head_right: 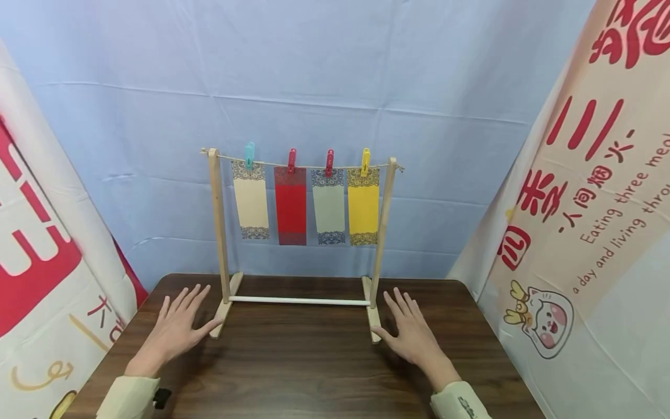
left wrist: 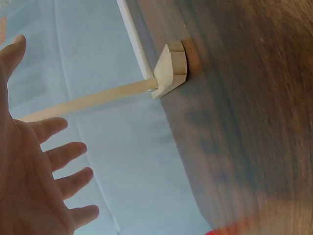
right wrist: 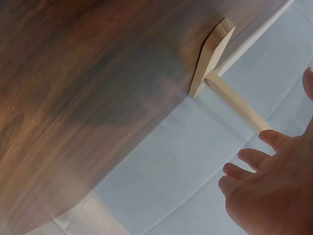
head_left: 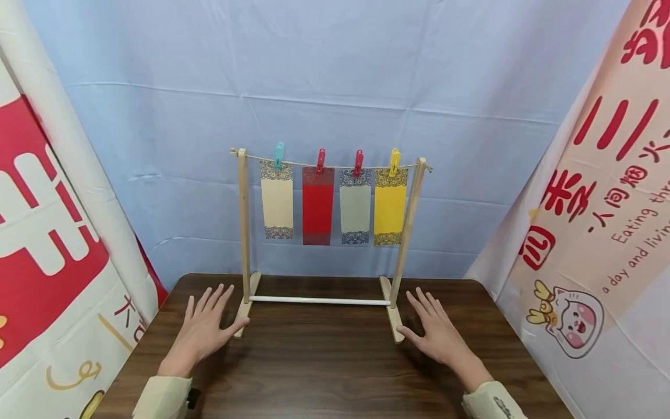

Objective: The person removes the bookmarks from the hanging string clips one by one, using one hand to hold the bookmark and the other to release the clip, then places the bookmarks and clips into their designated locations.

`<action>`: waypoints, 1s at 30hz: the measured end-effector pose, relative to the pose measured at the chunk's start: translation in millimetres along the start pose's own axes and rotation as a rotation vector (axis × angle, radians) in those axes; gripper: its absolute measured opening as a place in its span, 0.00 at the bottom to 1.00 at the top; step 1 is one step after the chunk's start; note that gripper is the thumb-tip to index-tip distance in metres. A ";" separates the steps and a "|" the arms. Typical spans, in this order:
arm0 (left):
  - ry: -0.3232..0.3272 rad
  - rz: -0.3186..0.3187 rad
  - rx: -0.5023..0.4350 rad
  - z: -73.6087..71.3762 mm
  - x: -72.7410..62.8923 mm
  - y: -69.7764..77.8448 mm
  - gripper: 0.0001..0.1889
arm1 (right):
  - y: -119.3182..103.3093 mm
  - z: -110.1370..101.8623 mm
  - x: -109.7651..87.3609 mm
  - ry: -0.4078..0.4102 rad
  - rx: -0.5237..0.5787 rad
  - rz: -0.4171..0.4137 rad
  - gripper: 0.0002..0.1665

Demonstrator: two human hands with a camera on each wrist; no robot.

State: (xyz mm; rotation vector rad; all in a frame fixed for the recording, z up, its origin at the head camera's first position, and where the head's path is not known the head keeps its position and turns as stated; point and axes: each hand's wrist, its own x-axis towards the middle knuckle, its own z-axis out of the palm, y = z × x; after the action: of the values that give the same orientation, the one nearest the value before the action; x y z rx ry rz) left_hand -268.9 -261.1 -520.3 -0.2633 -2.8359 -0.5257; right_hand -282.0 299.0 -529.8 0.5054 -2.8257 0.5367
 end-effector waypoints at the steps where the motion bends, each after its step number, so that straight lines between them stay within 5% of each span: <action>1: 0.001 0.002 0.002 -0.3 0.4 0.4 0.51 | -1.0 0.2 0.8 0.000 -0.004 -0.002 0.54; 30: 0.046 0.034 -0.014 -6.2 4.5 6.0 0.52 | -30.0 -5.0 18.5 0.006 0.005 -0.048 0.56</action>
State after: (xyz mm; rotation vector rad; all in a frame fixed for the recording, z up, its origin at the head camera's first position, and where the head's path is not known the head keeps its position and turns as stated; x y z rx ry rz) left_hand -270.6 -257.3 -511.4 -0.2971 -2.7787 -0.5384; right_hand -287.0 269.4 -510.8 0.5703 -2.7994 0.5353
